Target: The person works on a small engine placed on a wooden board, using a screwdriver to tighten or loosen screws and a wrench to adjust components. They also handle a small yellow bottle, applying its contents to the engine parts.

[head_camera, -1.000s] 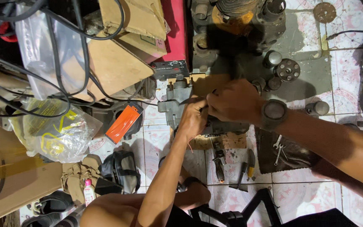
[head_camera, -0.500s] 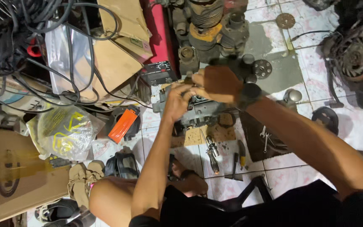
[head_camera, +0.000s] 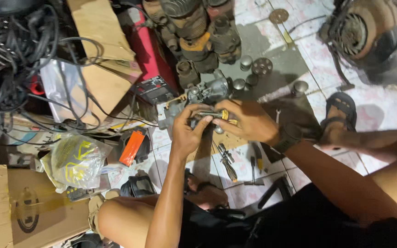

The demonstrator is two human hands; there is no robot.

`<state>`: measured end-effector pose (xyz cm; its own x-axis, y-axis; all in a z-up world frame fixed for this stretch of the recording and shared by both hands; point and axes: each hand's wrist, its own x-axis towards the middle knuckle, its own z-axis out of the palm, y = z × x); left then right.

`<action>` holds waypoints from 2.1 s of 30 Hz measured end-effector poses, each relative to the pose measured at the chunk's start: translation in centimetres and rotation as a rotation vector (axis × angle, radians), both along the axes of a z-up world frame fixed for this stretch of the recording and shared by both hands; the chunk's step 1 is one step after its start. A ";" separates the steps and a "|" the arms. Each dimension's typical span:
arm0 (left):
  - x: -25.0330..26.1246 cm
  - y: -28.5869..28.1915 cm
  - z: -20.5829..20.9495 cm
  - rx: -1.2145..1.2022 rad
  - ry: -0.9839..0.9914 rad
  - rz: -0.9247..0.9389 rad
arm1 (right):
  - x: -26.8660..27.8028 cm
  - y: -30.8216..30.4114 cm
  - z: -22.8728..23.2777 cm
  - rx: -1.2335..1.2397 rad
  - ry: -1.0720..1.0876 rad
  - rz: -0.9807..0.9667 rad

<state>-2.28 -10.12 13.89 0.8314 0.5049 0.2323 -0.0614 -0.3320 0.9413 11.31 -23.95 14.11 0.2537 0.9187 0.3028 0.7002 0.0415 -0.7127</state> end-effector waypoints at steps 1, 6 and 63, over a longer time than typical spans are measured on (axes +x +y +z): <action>-0.2 -0.6 -0.8 -0.002 0.009 -0.011 | -0.3 -0.6 -1.1 -0.002 0.009 -0.011; 0.1 -2.3 -3.7 -0.224 -0.025 0.017 | -0.5 -1.7 -3.0 0.135 -0.163 -0.218; -1.0 -3.1 -7.2 -0.343 0.059 0.027 | -0.8 -3.6 -8.3 -0.191 0.604 -0.092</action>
